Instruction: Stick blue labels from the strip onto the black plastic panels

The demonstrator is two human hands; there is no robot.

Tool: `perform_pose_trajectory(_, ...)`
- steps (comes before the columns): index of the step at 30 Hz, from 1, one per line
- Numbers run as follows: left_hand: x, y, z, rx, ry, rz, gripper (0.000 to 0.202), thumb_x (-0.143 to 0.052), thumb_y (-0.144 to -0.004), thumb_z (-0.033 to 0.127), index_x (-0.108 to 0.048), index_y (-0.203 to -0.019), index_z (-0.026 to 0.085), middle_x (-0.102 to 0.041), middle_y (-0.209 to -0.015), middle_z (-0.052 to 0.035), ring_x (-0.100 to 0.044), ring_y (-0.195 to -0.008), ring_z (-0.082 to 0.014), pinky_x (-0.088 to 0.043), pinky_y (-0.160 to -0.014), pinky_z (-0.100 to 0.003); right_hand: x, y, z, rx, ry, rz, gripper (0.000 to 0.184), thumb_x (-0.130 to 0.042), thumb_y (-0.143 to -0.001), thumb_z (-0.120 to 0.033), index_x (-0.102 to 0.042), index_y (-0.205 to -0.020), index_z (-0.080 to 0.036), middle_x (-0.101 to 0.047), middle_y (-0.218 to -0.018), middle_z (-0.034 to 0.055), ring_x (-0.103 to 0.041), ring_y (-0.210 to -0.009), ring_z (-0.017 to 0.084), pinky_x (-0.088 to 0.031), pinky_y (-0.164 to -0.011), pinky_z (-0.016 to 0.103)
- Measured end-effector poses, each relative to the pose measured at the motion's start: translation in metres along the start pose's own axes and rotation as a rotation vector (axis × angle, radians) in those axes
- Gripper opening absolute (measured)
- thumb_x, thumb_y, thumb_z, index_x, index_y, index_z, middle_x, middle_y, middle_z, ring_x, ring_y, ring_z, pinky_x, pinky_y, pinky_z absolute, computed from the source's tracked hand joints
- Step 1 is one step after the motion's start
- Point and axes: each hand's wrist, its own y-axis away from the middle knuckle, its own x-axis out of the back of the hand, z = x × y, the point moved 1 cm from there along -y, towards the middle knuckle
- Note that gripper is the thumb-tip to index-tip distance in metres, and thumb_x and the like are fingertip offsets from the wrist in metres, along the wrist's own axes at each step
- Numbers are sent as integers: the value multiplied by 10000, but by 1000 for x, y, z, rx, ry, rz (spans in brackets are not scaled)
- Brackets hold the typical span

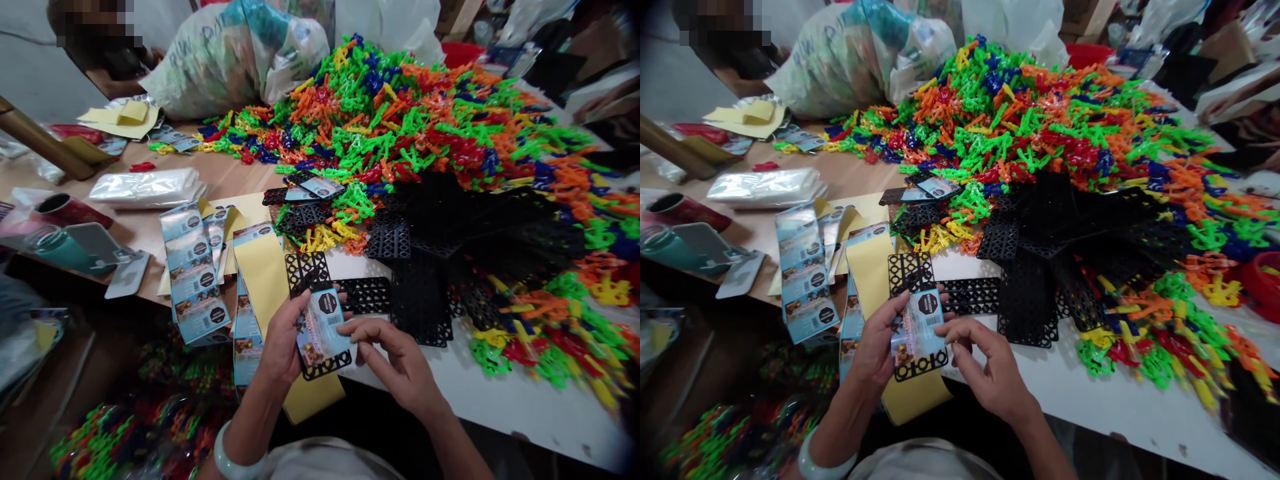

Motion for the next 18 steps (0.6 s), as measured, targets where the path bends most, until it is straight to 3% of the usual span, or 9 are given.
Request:
perform_pose_trajectory(4, 4, -3, 2, -22, -1, 5, 433, -553, -892, 340, -603, -1237, 84, -707, -1131, -163, -698, -980, -294, -561, -883, -431, 5, 6, 2, 76, 117, 76, 149, -476, -894, -128, -594, -925, -213, -692, -1058, 77, -654, -960, 206, -544, -804, 344)
perform_pose_trajectory(7, 4, -5, -1, -77, -6, 29, 442, -574, -886, 333, -590, -1253, 85, -710, -1126, -158, -693, -995, -287, -552, -900, -421, 5, 7, -7, 189, 247, 131, 247, -471, -889, -109, -594, -1069, -225, -668, -1137, 83, -620, -1083, 227, -505, -928, 416)
perform_pose_trajectory(10, -1, -7, -4, -96, 34, 19, 441, -543, -910, 342, -572, -1279, 102, -710, -1130, -151, -695, -992, -278, -552, -897, -415, -11, 5, -17, 287, 425, -38, 453, -476, -923, -237, -446, -1373, -193, -508, -1406, 127, -431, -1337, 284, -374, -1090, 527)
perform_pose_trajectory(13, -3, -7, -2, -109, 66, 9, 463, -475, -942, 411, -567, -1292, 122, -706, -1139, -149, -699, -985, -279, -563, -874, -419, -40, 10, -18, 359, 607, -170, 714, -487, -930, -463, -262, -1491, -82, -334, -1518, 193, -241, -1433, 341, -292, -1133, 585)
perform_pose_trajectory(15, -1, -8, 1, -101, 65, -6, 491, -443, -949, 453, -558, -1307, 136, -704, -1145, -148, -698, -988, -279, -570, -860, -416, -57, 18, -16, 403, 679, -173, 810, -487, -912, -549, -250, -1488, -31, -321, -1511, 234, -211, -1434, 370, -314, -1118, 594)
perform_pose_trajectory(18, 5, -8, 4, -89, 64, -22, 519, -452, -942, 474, -547, -1322, 134, -706, -1137, -155, -698, -991, -277, -572, -857, -407, -66, 26, -18, 446, 653, -177, 756, -431, -943, -531, -260, -1488, -35, -397, -1472, 220, -258, -1424, 340, -365, -1109, 548)
